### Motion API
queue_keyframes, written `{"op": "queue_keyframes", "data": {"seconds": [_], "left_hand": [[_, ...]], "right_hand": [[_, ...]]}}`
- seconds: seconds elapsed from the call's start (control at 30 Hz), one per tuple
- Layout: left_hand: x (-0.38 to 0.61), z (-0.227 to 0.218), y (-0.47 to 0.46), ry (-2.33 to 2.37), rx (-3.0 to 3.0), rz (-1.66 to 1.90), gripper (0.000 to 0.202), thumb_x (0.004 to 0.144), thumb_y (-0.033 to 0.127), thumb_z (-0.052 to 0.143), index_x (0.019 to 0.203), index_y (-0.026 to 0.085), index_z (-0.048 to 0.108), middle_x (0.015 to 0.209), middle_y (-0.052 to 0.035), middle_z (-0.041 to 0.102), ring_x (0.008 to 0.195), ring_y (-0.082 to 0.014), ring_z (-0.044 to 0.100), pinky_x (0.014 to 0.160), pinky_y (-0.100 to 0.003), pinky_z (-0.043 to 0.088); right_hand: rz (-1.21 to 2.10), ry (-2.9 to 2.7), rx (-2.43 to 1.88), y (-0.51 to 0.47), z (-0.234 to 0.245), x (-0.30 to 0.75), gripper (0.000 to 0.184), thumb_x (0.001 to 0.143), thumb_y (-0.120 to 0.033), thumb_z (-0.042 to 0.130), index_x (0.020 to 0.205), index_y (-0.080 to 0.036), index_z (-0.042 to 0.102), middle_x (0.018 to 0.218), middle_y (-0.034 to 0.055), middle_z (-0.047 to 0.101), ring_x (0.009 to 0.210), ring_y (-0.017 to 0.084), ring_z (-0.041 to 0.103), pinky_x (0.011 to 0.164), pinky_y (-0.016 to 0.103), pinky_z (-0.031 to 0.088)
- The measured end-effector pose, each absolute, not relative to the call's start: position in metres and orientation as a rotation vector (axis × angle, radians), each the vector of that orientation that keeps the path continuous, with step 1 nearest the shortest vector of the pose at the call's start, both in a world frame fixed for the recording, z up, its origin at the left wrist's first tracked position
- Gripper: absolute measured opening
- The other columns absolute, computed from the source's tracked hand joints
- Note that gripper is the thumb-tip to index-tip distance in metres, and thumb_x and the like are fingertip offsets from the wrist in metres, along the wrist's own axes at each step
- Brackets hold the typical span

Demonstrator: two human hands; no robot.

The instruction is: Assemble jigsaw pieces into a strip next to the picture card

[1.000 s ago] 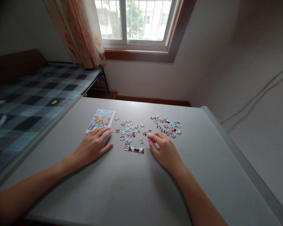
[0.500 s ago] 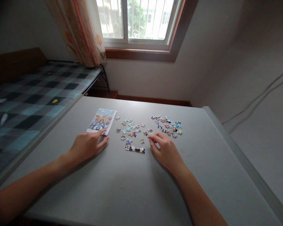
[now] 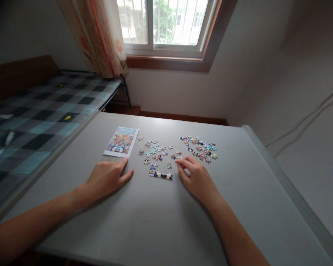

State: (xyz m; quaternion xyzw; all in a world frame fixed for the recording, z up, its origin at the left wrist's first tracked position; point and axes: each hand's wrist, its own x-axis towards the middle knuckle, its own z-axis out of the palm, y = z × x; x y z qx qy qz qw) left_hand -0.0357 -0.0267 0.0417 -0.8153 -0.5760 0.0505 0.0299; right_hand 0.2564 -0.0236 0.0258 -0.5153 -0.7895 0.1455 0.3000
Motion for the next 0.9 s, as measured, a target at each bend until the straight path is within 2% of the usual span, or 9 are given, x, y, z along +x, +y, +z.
{"op": "queue_keyframes", "data": {"seconds": [0.9], "left_hand": [[-0.0373, 0.0407, -0.0259, -1.758, -2.549, 0.139, 0.044, 0.093, 0.048, 0.038, 0.106, 0.013, 0.061, 0.073, -0.0115, 0.071, 0.063, -0.0246, 0.067, 0.053, -0.029, 0.036]], "right_hand": [[0.403, -2.131, -1.367, -0.0244, 0.0238, 0.2571, 0.021, 0.092, -0.024, 0.048, 0.097, -0.020, 0.068, 0.090, 0.0067, 0.066, 0.077, 0.018, 0.063, 0.071, 0.031, 0.050]]}}
